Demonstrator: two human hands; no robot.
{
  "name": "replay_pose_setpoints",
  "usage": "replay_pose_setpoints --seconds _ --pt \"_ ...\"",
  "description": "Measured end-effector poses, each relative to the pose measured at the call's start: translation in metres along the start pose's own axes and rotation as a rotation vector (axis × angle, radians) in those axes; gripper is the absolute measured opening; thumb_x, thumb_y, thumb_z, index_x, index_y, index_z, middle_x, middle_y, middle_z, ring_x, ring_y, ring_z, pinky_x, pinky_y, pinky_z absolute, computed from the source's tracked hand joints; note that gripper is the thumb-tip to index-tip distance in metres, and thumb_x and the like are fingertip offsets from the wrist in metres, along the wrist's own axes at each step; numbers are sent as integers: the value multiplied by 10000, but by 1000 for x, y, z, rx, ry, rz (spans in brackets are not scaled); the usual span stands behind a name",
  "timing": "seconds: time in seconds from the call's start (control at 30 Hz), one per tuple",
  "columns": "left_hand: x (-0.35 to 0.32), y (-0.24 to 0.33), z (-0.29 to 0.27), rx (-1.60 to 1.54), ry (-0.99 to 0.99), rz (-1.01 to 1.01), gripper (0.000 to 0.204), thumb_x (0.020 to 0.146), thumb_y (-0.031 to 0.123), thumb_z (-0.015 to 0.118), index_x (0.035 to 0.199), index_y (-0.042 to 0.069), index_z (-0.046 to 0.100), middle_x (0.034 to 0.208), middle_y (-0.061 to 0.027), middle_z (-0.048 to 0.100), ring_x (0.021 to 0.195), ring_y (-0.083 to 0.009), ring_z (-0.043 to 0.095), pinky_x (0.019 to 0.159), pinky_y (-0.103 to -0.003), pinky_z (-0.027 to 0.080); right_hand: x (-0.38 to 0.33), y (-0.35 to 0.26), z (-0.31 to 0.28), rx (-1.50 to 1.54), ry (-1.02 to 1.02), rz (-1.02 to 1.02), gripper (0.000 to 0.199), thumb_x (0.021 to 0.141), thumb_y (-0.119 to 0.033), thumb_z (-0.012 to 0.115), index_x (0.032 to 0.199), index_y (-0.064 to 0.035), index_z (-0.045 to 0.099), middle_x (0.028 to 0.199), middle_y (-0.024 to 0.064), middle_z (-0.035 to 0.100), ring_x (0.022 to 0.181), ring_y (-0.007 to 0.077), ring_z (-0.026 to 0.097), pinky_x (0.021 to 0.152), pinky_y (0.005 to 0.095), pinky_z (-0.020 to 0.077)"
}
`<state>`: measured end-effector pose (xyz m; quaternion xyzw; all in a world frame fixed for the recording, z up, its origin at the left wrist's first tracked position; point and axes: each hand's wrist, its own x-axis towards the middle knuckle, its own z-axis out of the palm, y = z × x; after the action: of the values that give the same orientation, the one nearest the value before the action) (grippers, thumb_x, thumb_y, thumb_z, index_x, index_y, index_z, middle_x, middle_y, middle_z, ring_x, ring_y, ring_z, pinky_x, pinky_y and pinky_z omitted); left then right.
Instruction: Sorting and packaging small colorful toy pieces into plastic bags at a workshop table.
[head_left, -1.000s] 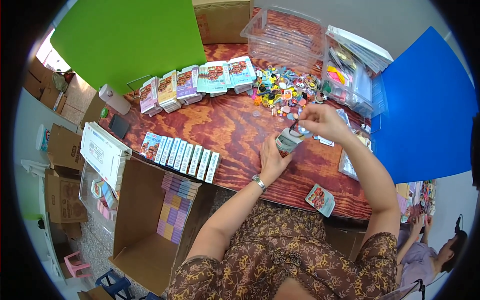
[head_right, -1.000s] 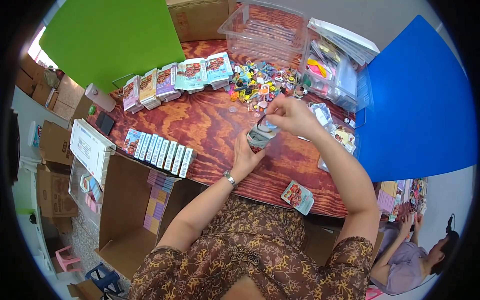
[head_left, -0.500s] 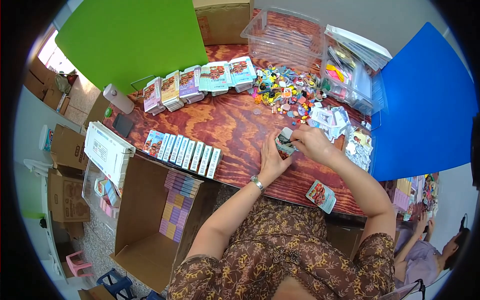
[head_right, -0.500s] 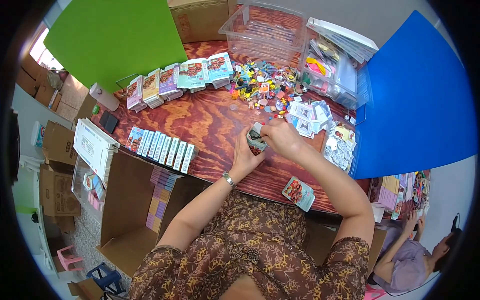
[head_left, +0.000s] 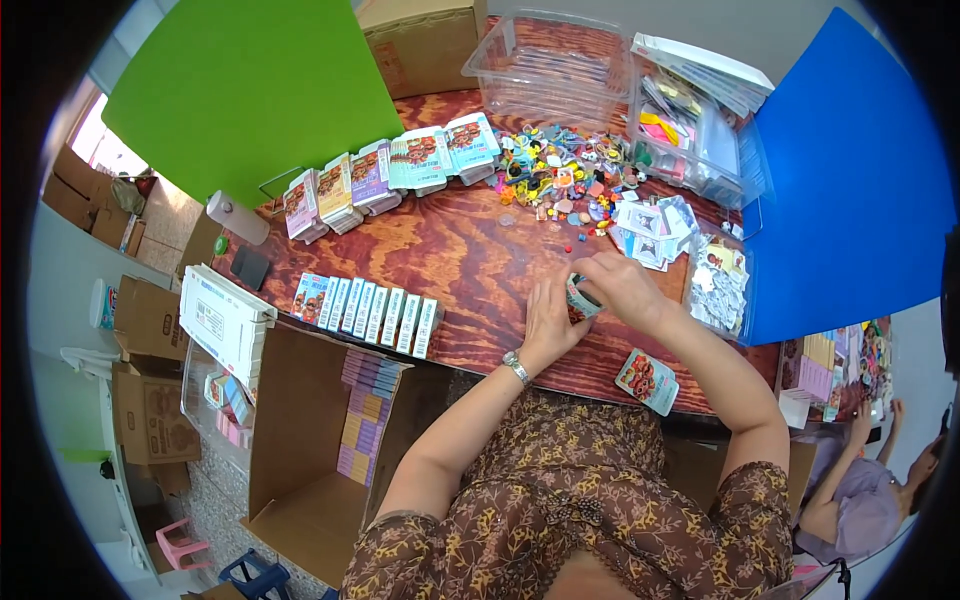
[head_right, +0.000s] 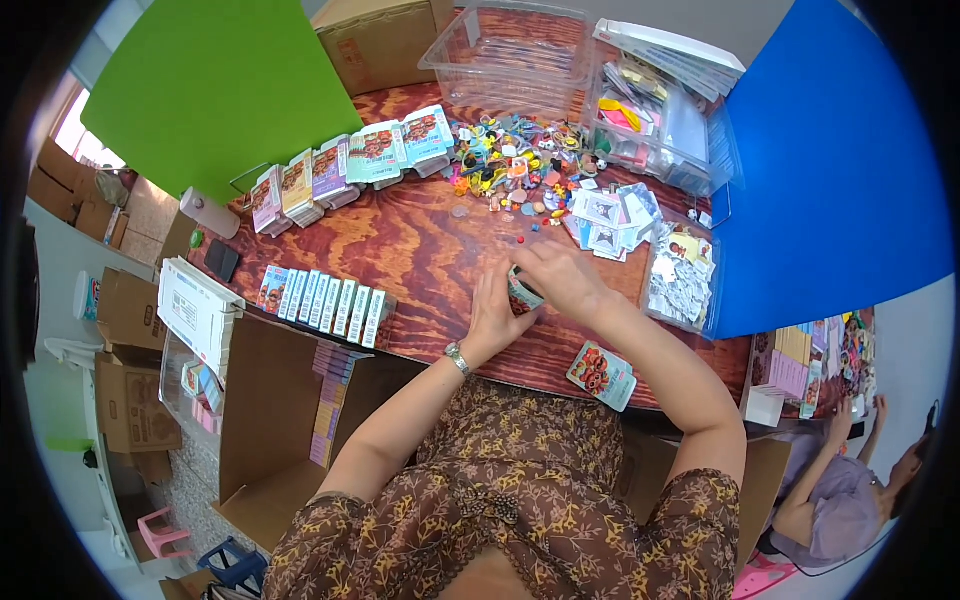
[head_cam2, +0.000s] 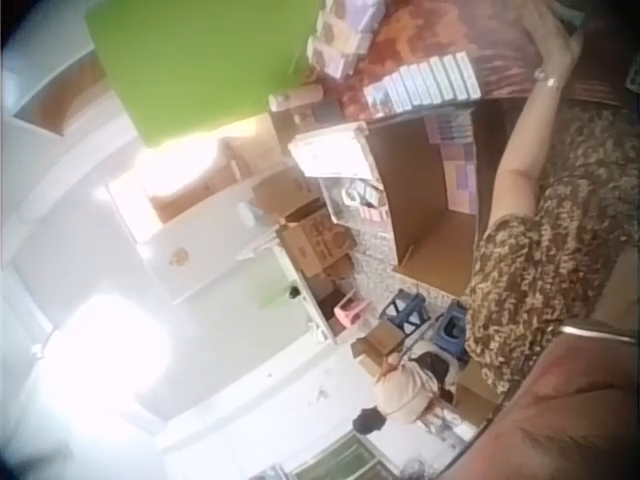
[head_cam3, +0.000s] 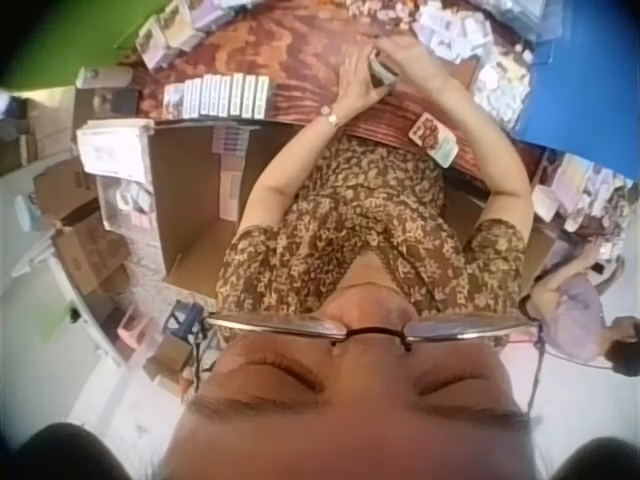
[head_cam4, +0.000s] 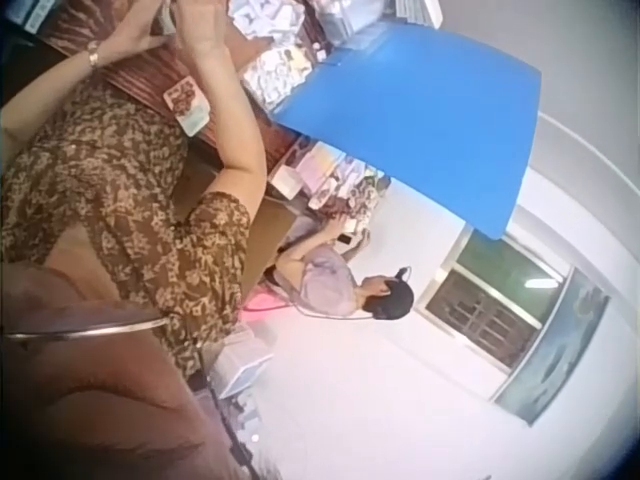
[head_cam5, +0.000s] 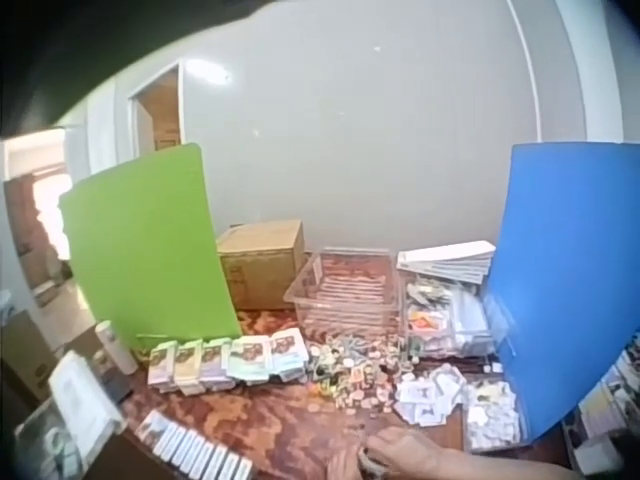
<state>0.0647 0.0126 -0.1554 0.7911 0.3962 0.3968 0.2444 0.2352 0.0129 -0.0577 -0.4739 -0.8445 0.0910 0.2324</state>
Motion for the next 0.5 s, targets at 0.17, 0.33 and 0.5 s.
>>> replay_pose_setpoints --seconds 0.17,0.33,0.5 --pt "10 -1 -1 -100 25 37 872 667 150 857 1404 2 413 1213 -215 557 1139 -411 531 981 -478 438 -10 -4 10 -22 241 -109 282 838 -110 748 1103 -72 660 1025 120 682 978 303 673 825 400 562" --pt "5 -3 1 -103 27 -46 834 666 177 880 1375 45 462 1260 -195 551 1169 -376 538 993 -457 454 -41 21 -30 -54 400 35 241 864 -83 719 1101 -56 683 1054 133 693 966 280 685 799 372 567" --pt "3 -11 24 -236 3 -101 830 681 231 909 1355 57 457 1261 -188 554 1148 -369 561 972 -442 472 -123 150 -40 -139 582 718 163 927 -103 658 1068 -24 684 989 166 718 834 279 725 693 366 565"
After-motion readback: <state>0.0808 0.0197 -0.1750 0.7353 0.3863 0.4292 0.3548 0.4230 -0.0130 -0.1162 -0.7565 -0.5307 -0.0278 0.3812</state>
